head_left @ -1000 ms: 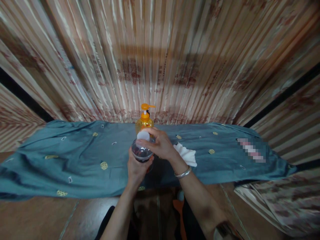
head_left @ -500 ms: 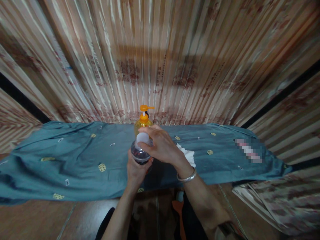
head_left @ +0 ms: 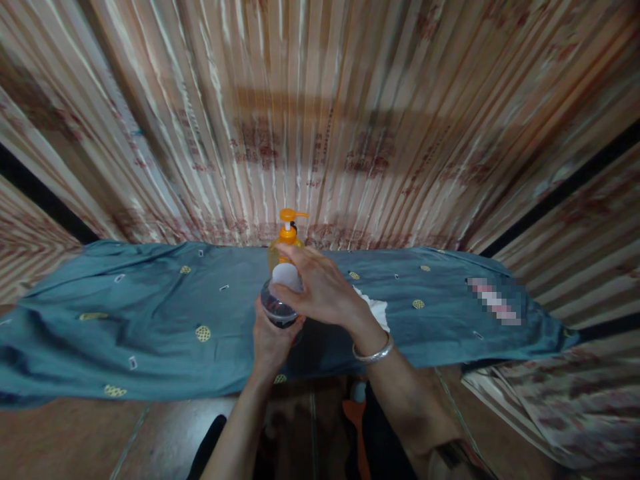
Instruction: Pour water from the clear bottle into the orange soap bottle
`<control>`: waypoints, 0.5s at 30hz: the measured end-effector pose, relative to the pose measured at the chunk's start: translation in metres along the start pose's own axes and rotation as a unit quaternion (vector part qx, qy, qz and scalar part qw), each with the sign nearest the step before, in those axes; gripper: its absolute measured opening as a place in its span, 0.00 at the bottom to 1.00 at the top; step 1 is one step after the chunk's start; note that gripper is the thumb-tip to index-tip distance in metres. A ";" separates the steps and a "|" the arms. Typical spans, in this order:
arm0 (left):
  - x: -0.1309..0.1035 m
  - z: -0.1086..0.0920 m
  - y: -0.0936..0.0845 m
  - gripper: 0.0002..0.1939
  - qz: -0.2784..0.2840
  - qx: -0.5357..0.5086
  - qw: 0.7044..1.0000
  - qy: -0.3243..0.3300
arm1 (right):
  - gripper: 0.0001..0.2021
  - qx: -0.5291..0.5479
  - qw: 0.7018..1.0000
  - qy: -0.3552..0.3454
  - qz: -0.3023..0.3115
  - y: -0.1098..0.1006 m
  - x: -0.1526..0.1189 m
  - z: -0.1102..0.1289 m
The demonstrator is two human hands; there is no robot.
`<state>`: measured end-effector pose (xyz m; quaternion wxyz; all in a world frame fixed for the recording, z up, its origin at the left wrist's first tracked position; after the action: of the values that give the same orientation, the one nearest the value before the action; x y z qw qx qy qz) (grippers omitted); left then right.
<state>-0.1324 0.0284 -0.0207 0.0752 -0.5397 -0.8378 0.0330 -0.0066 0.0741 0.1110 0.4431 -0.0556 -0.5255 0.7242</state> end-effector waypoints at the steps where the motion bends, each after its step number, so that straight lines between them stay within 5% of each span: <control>1: 0.000 0.000 0.000 0.43 0.001 0.001 1.000 0.000 | 0.27 -0.008 1.000 0.009 -0.004 0.000 0.001 0.001; 5: 0.001 0.002 0.000 0.44 -0.005 0.013 1.000 -0.008 | 0.22 -0.039 0.998 0.047 0.014 -0.001 0.005 0.003; 11: 0.002 0.002 -0.001 0.45 -0.003 0.017 1.000 -0.009 | 0.22 0.005 0.999 0.004 0.054 -0.006 0.008 0.002; 15: 0.003 0.000 -0.002 0.43 -0.002 0.021 1.000 -0.009 | 0.19 0.044 0.999 0.003 0.018 -0.011 0.008 0.000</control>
<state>-0.1351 0.0305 -0.0203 0.0793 -0.5363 -0.8385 0.0547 -0.0048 0.0797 0.1231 0.4335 -0.0477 -0.4905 0.7544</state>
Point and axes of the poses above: each hand's wrist, its own x-axis towards the middle knuckle, its own y-axis out of the palm, z = x × y, the point moved 1 cm from there along x, towards the middle knuckle, and after that the axes turned 7 degrees about z, right-handed, at the moved point
